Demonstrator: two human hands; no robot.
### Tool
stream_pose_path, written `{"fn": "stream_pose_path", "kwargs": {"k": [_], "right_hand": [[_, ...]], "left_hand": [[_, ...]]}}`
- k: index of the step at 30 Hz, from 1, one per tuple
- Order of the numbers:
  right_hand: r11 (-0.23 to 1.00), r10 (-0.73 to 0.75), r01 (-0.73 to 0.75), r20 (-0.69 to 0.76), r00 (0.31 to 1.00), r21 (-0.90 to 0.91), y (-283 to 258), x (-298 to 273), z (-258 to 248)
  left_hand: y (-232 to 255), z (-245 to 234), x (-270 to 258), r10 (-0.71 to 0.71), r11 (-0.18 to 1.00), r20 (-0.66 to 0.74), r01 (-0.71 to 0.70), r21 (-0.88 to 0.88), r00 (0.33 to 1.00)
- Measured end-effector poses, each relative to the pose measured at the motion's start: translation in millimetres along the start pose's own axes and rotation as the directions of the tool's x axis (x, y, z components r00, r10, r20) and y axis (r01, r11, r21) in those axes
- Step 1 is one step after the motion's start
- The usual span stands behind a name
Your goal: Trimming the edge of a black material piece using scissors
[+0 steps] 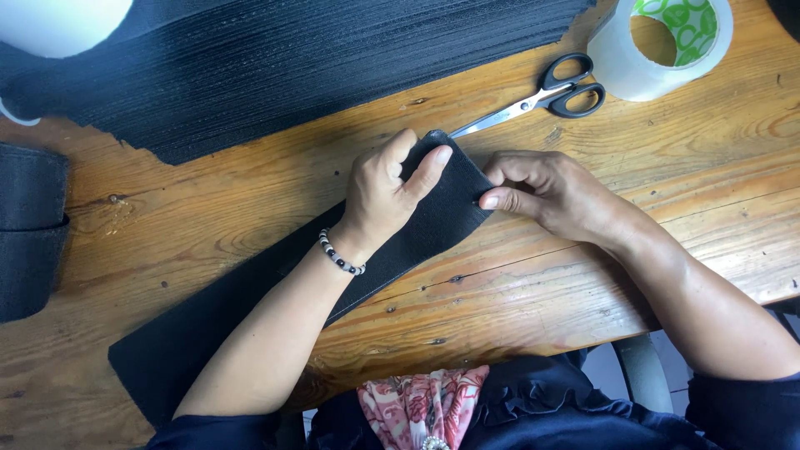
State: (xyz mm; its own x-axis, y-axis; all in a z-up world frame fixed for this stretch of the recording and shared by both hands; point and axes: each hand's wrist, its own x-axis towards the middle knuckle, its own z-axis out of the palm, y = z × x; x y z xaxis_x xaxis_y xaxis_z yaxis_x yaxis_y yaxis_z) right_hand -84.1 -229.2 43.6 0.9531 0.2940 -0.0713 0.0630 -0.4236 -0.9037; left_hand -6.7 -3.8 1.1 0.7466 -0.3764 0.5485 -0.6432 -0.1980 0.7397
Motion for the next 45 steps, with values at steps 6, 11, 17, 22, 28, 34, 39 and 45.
{"fn": "stream_pose_path", "kwargs": {"k": [6, 11, 17, 22, 28, 34, 39, 45], "right_hand": [[0.996, -0.074, 0.074, 0.003, 0.997, -0.058, 0, 2, -1], [0.997, -0.047, 0.047, -0.003, 0.999, -0.065, 3, -4, 0], [0.996, 0.043, -0.044, -0.018, 0.999, -0.082, 6, -5, 0], [0.981, 0.151, -0.155, -0.043, 0.988, -0.12, 9, -3, 1], [0.964, 0.242, -0.247, -0.061, 0.968, -0.097, 21, 0, 6], [0.96, 0.279, -0.28, -0.031, 0.96, -0.029, 33, 1, 18], [0.956, 0.277, -0.281, -0.056, 0.959, -0.079, 19, 1, 27], [0.968, 0.243, -0.247, -0.067, 0.968, -0.05, 19, -2, 31]], "left_hand": [[-3, 0, 2, 0.035, 0.999, -0.017, -0.035, 0.014, 0.999], [-1, -2, -2, 0.032, 0.999, -0.008, -0.031, 0.011, 0.999], [-2, -5, 3, 0.032, 0.999, -0.001, -0.032, 0.002, 0.999], [-2, -3, 3, 0.019, 1.0, 0.01, -0.019, 0.004, 1.0], [-4, -4, 5, -0.056, 0.997, 0.05, 0.058, -0.047, 0.997], [-1, -13, 10, -0.133, 0.991, 0.157, 0.129, 0.034, 0.979], [7, -20, 11, -0.133, 0.991, 0.177, 0.128, 0.04, 0.975], [-10, -22, 3, -0.12, 0.992, 0.17, 0.124, -0.014, 0.978]]}}
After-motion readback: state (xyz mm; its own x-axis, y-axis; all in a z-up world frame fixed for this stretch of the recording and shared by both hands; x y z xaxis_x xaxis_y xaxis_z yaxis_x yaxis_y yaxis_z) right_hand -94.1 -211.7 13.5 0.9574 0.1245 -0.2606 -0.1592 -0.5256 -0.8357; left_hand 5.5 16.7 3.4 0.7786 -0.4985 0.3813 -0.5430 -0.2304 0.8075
